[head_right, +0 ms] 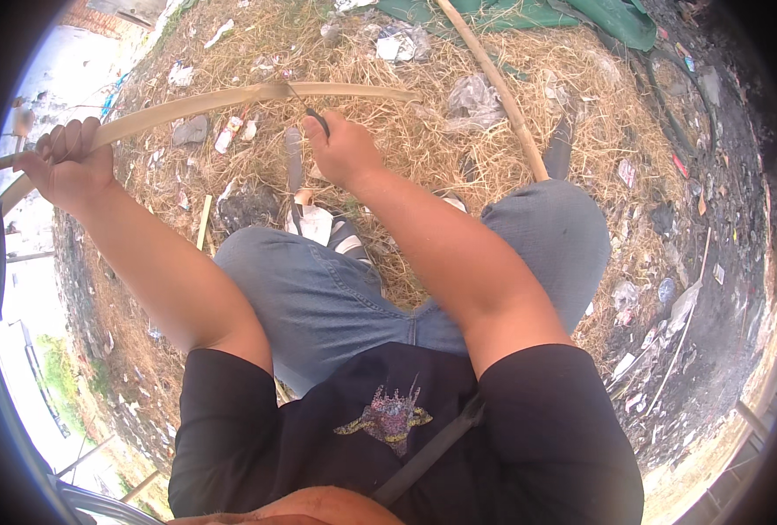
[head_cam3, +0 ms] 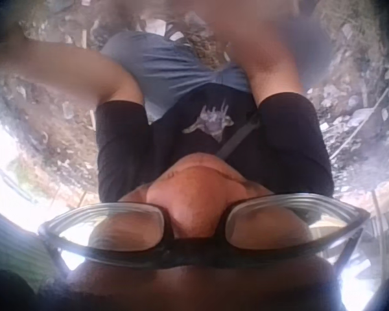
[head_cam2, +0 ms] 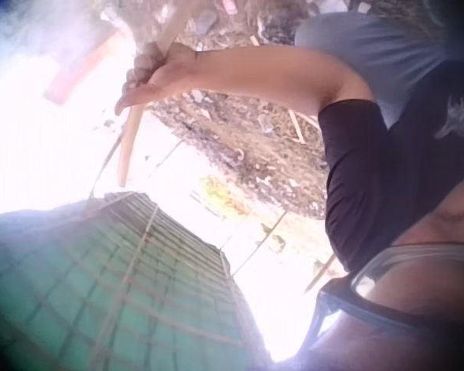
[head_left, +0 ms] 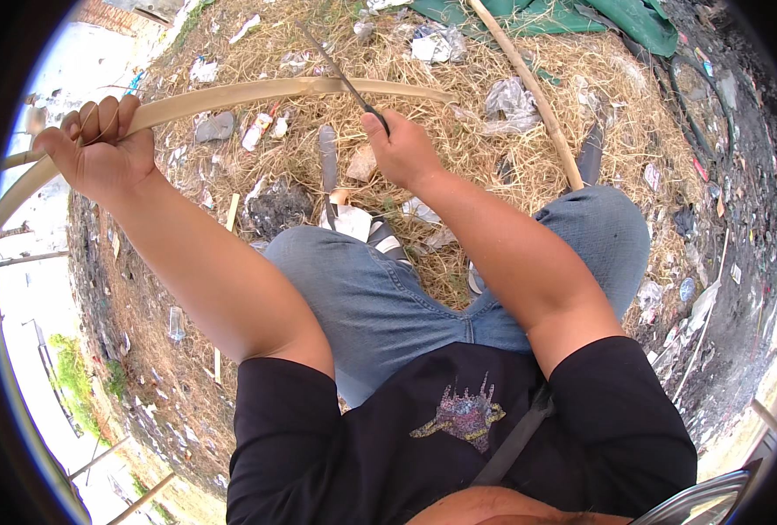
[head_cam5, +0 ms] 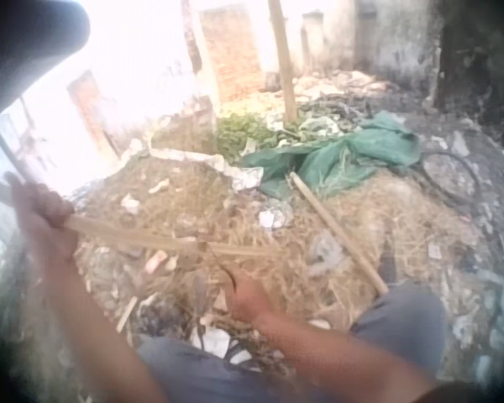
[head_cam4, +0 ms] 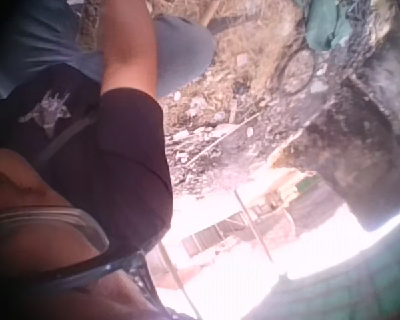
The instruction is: The person sits cross-legged on the ground and uses a knife to shave thin strips from a long piece of bamboo. They hold the bamboo with their left hand and repeatedly draw the knife along its length to remove the outer layer.
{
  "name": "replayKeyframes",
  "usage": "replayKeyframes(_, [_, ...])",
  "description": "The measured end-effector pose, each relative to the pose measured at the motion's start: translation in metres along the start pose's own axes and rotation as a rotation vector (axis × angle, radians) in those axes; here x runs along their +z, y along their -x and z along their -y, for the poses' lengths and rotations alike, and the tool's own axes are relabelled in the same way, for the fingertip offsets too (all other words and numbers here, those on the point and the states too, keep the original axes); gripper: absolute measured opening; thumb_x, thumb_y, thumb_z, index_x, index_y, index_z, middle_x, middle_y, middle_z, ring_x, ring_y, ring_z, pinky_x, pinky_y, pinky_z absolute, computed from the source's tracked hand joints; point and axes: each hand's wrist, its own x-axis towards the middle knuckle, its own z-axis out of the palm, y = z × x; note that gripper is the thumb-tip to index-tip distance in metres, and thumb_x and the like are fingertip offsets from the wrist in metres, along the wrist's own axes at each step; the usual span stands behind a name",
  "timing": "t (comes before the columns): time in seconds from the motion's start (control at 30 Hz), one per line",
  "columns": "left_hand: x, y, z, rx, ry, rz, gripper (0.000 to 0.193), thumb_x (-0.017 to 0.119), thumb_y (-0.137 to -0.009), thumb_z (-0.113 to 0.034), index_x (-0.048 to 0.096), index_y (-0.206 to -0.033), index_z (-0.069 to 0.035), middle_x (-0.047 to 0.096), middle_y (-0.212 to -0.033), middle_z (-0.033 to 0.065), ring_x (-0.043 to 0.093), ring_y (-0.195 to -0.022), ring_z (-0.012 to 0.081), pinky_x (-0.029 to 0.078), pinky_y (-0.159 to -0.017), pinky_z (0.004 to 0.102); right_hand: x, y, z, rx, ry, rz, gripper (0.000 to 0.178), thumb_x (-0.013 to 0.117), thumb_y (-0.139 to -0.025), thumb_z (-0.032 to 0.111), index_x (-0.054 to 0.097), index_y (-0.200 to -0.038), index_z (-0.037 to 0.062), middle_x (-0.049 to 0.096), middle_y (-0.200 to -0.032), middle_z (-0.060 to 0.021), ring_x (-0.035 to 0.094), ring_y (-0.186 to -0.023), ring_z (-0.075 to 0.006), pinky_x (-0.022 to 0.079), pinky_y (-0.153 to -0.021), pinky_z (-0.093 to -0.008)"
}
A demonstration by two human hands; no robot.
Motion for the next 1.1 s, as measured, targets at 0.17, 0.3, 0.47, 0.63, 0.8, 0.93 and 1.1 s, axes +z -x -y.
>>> replayKeyframes(0.17, [0.01, 0.0, 0.004, -0.004, -0.054, -0.066, 0.058, 0.078, -0.089, -0.056, 0.039, -0.08, -0.014, 0.023, -0.063, -0.0052, 0.022, -0.055, 0.0091, 0.022, -0.054, 0.026, 0.009, 0.004, -0.014, -0.057, -0.025, 0.046, 0.048, 0.053, -0.106, 0.048, 0.064, -0.099, 0.0022, 0.068, -0.079, -0.0174, 0.066, -0.074, -0.0365, 0.05, -0.069, -0.0456])
replayKeyframes(0.3, [-0.005, 0.002, 0.005, 0.005, -0.089, -0.232, 0.054, 0.07, -0.097, -0.054, 0.038, -0.082, -0.014, 0.025, -0.065, -0.0045, 0.023, -0.055, 0.0095, 0.022, -0.054, 0.0256, 0.03, 0.011, -0.002, -0.038, -0.022, 0.045, 0.047, 0.053, -0.106, 0.049, 0.064, -0.099, 0.0033, 0.068, -0.08, -0.0199, 0.067, -0.077, -0.0394, 0.051, -0.07, -0.0458])
replayKeyframes(0.47, [0.005, 0.012, 0.005, 0.009, -0.113, -0.145, 0.054, 0.072, -0.097, -0.053, 0.038, -0.083, -0.013, 0.024, -0.066, -0.004, 0.025, -0.055, 0.0096, 0.024, -0.054, 0.0261, 0.011, 0.009, 0.01, -0.126, 0.033, 0.112, 0.041, 0.053, -0.106, 0.046, 0.064, -0.106, 0.0062, 0.073, -0.091, -0.0209, 0.071, -0.087, -0.0418, 0.054, -0.078, -0.0502])
replayKeyframes(0.63, [-0.005, 0.004, 0.006, -0.005, -0.073, -0.24, 0.053, 0.073, -0.097, -0.051, 0.038, -0.084, -0.013, 0.026, -0.067, -0.0037, 0.025, -0.055, 0.0103, 0.025, -0.055, 0.0277, 0.022, 0.005, -0.009, -0.064, 0.023, 0.044, 0.044, 0.055, -0.105, 0.047, 0.064, -0.101, 0.0047, 0.07, -0.084, -0.0209, 0.069, -0.08, -0.0394, 0.052, -0.073, -0.0487])
replayKeyframes(0.8, [-0.013, 0.002, 0.007, -0.012, -0.049, -0.15, 0.052, 0.072, -0.098, -0.05, 0.038, -0.085, -0.012, 0.028, -0.068, -0.0037, 0.026, -0.054, 0.0103, 0.027, -0.055, 0.0287, 0.021, 0.01, 0.005, -0.165, 0.095, 0.008, 0.044, 0.055, -0.105, 0.048, 0.065, -0.101, 0.005, 0.07, -0.084, -0.0197, 0.069, -0.08, -0.0367, 0.051, -0.072, -0.0479])
replayKeyframes(0.93, [-0.005, 0.003, 0.008, -0.029, -0.176, -0.275, 0.052, 0.069, -0.099, -0.053, 0.039, -0.084, -0.013, 0.028, -0.065, -0.0046, 0.026, -0.054, 0.0103, 0.028, -0.055, 0.0299, 0.009, -0.004, -0.024, 0.08, 0.064, 0.181, 0.046, 0.053, -0.105, 0.05, 0.064, -0.106, 0.0055, 0.072, -0.091, -0.0209, 0.069, -0.091, -0.0427, 0.053, -0.082, -0.0502])
replayKeyframes(1.1, [-0.011, -0.002, 0.007, -0.014, -0.121, -0.291, 0.051, 0.066, -0.101, -0.051, 0.038, -0.083, -0.014, 0.029, -0.066, -0.0039, 0.027, -0.055, 0.0107, 0.029, -0.056, 0.0294, 0.019, 0.007, -0.003, -0.095, 0.133, 0.056, 0.046, 0.054, -0.105, 0.05, 0.063, -0.105, 0.0045, 0.071, -0.086, -0.0204, 0.069, -0.082, -0.0398, 0.052, -0.075, -0.0496])
